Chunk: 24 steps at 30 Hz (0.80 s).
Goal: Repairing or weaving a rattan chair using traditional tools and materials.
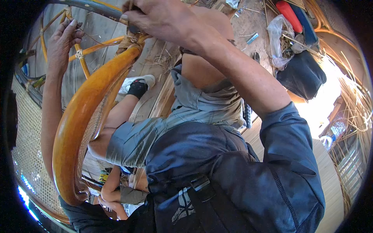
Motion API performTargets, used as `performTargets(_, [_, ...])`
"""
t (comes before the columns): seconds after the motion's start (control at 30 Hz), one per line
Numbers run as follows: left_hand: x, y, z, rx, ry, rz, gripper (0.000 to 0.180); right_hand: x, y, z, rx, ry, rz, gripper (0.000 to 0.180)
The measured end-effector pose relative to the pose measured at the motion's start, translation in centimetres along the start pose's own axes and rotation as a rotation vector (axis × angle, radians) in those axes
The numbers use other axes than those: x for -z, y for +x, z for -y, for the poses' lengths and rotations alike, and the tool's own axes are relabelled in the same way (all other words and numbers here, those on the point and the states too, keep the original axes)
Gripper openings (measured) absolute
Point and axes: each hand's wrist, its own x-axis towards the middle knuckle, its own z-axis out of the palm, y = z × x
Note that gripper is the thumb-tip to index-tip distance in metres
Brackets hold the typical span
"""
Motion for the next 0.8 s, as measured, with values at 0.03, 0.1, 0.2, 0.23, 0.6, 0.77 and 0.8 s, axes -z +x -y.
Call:
performTargets(0.03, [0.3,0.0,0.0,0.011,-0.006,0.016,0.036,-0.2,-0.8,0.2,0.239,-0.204,-0.112,0.027])
performTargets(0.1, [0.8,-0.1,-0.1,0.018,-0.012,0.016,0.036,-0.2,-1.8,-1.1,0.495,-0.408,-0.224,0.025])
performTargets(0.2, [0.8,0.2,0.2,0.011,-0.054,0.019,0.035,-1.2,-3.7,-5.4,0.272,-0.236,-0.074,0.012])
performTargets(0.23, [0.6,0.4,0.6,0.035,-0.078,0.029,0.034,-1.7,-5.0,-6.1,0.282,-0.14,-0.098,0.012])
performTargets(0.6, [0.1,-0.4,-0.8,0.003,0.014,0.017,0.034,-3.7,-5.5,-6.8,0.347,-0.031,-0.12,0.022])
performTargets(0.77, [-0.3,-0.5,-0.6,-0.018,0.003,-0.022,0.032,-3.4,-5.3,-6.7,0.232,-0.048,-0.169,0.024])
performTargets(0.8, [-0.3,-0.4,-0.5,-0.017,-0.006,-0.033,0.032,-3.5,-5.4,-6.8,0.229,-0.049,-0.171,0.024])
